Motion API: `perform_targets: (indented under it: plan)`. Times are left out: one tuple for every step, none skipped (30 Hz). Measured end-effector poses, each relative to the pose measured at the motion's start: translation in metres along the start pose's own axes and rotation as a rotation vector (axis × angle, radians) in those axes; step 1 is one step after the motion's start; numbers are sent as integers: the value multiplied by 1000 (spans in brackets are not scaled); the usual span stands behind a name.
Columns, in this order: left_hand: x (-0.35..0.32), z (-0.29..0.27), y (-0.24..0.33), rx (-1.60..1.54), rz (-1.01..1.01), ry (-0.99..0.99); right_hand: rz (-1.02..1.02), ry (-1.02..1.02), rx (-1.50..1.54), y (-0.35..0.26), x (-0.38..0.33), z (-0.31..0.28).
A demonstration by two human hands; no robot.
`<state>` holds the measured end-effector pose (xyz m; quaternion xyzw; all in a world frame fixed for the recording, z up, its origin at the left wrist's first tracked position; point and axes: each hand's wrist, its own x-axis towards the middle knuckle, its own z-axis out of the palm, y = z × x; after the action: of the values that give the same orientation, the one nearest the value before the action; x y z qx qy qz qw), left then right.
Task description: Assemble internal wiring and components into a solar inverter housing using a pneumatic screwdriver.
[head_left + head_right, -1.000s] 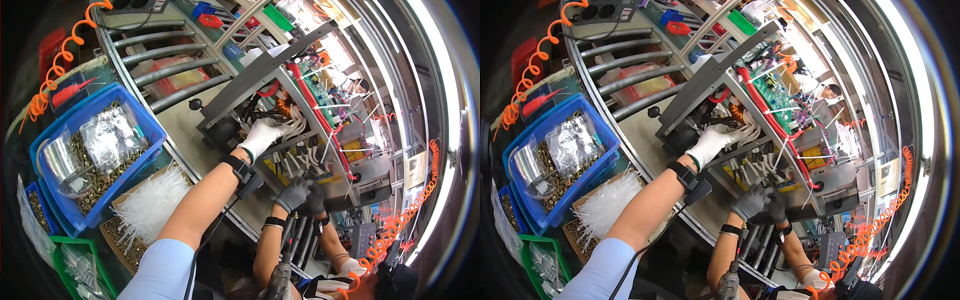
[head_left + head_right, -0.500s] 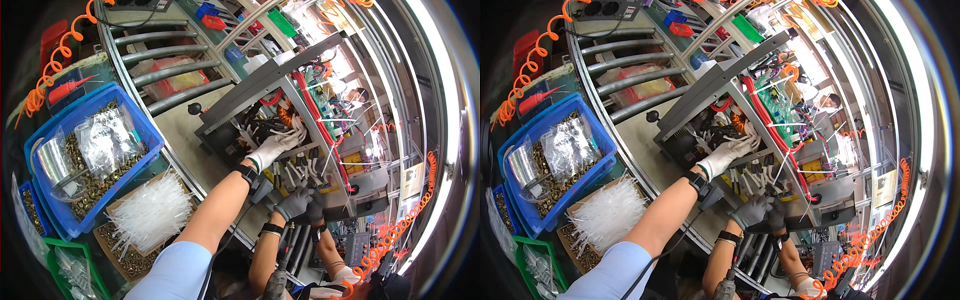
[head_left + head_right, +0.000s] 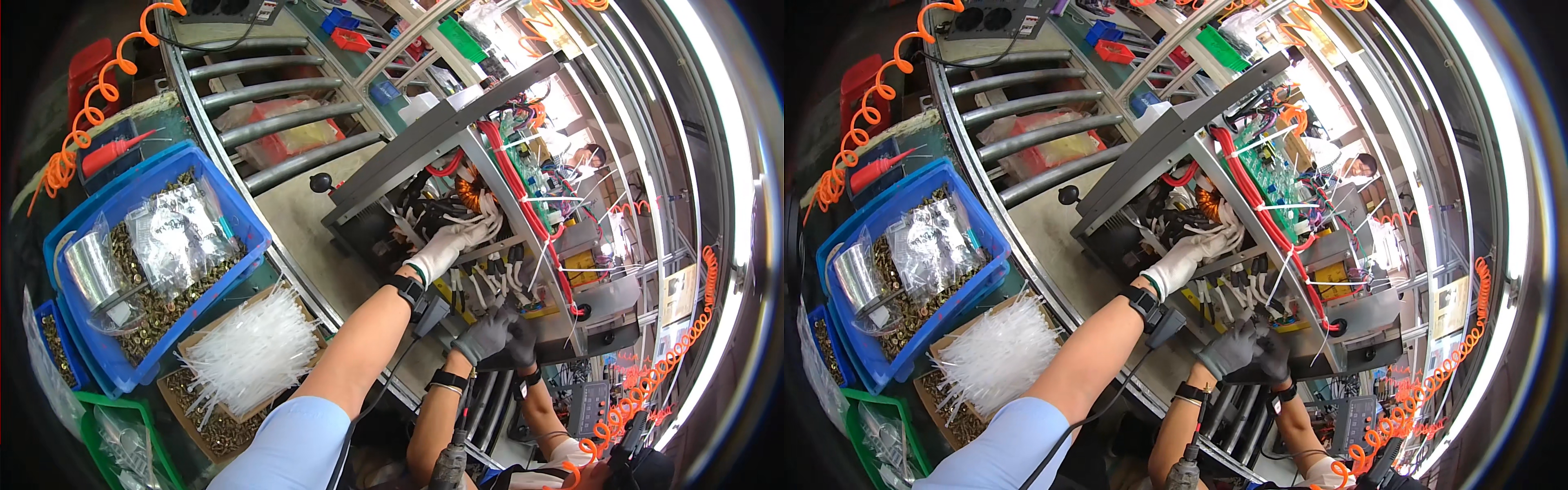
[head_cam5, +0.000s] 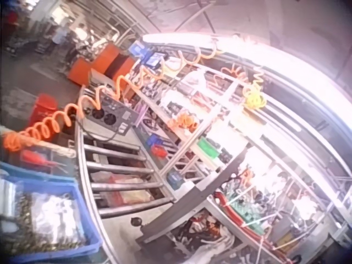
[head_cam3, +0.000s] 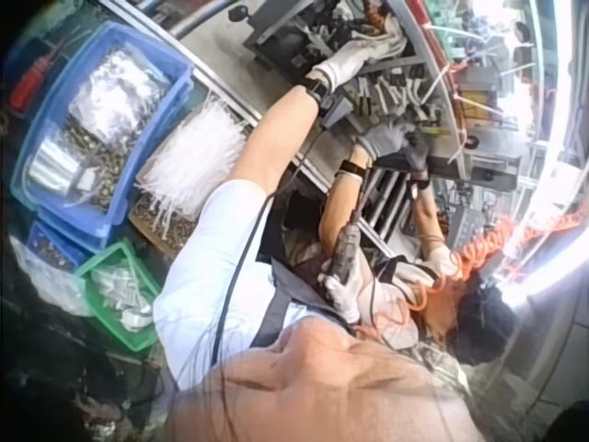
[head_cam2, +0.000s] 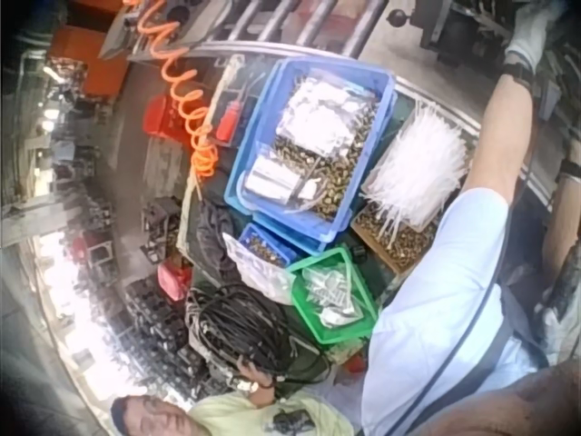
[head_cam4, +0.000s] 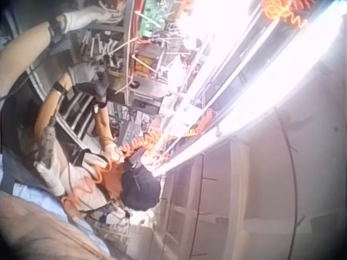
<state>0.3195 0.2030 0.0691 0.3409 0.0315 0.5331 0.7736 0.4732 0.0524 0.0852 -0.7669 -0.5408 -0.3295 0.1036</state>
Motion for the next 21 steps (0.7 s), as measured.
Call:
perform_targets:
  plan:
    - [0,0,1,-7,38,-37,-19,-26,25,3,2,-3]
    - [-2,0,2,-10,63,-49,-36,-52,42,4,4,-6]
    - [-4,-1,4,-22,101,-95,-53,-83,64,7,7,-9]
    - [-6,-2,7,48,55,-90,-63,-116,84,9,9,-11]
    - [-6,-4,12,111,24,-121,-67,-149,118,10,10,-14]
    - [-7,-6,16,175,-14,-140,-67,-173,140,11,11,-16]
    - [-9,-8,21,171,-52,-185,-66,-193,166,11,12,-18]
    - [-11,-10,24,164,-30,-226,-67,-205,179,9,11,-19]
    - [-10,-11,27,151,1,-255,-68,-220,203,8,12,-21]
    - [-10,-12,28,125,41,-301,-65,-237,232,6,11,-22]
    - [-9,-13,29,12,12,-372,-58,-253,256,3,11,-24]
    - [-9,-14,29,19,13,-387,-50,-271,292,1,13,-25]
    - [-9,-16,28,22,14,-414,-66,-248,253,-3,13,-28]
    - [-8,-18,26,-3,48,-474,-22,-305,367,-6,13,-31]
    - [-6,-20,25,181,95,-472,-3,-325,420,-8,13,-37]
    - [-4,-22,24,185,61,-480,24,-349,485,-10,13,-44]
    - [-1,-22,22,174,59,-494,67,-380,571,-11,10,-54]
    - [1,-22,22,171,68,-523,103,-400,645,-11,5,-66]
    - [4,-20,23,178,-21,-475,150,-433,731,-10,-4,-82]
    - [6,-18,24,280,2,-457,214,-480,822,-8,-20,-101]
    - [8,-15,29,414,-3,-447,269,-521,896,-6,-36,-120]
